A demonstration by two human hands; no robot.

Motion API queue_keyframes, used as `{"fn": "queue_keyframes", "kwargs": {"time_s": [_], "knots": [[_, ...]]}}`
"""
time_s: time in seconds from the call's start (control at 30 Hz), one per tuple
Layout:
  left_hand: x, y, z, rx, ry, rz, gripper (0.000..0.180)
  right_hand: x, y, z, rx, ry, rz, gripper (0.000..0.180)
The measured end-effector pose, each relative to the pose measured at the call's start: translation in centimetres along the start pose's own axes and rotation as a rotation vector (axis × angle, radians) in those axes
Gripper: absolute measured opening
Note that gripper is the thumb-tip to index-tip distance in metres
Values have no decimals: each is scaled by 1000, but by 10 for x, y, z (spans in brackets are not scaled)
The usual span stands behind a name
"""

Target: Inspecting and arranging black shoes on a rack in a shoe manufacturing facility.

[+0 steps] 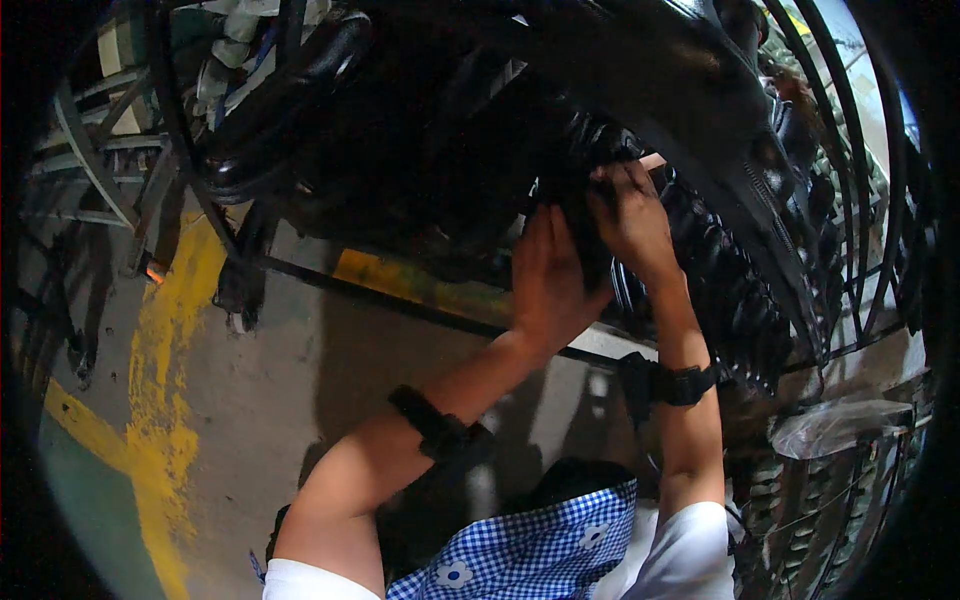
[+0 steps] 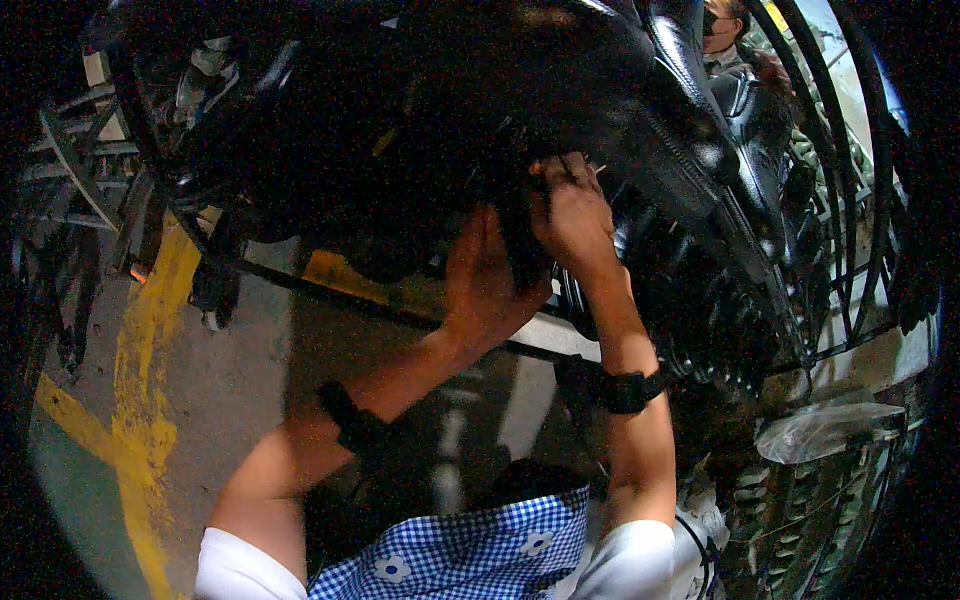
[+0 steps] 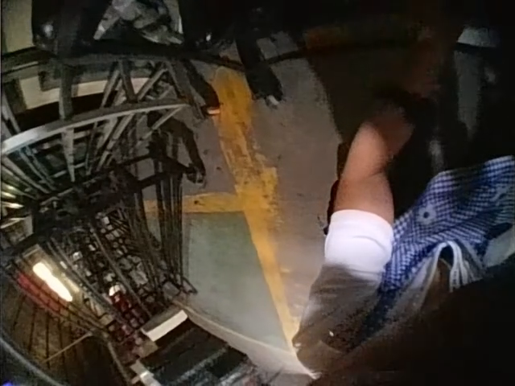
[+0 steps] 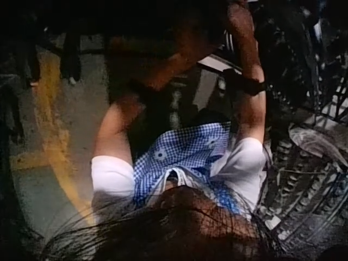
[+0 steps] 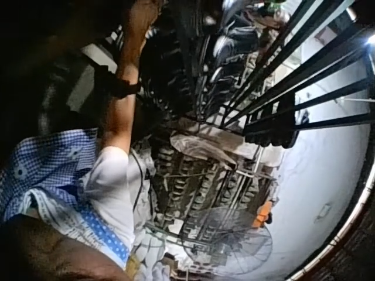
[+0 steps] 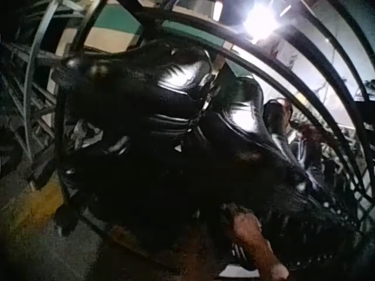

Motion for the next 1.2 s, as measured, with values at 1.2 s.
{"fn": "queue_keyframes", "kwargs": {"time_s": [1.2], "knots": [[1,-10,5,51,-126,-107,97,9,42,27,864,-492,638,26]]}}
Point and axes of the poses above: each hand's wrist, its own x-axis towards the middle knuckle, its own z-axis out of the palm, y = z × x, the point moved 9 cm from there along x, towards the middle knuckle, and after that the axes turned 11 degrees about -y, right-handed, at the moved point
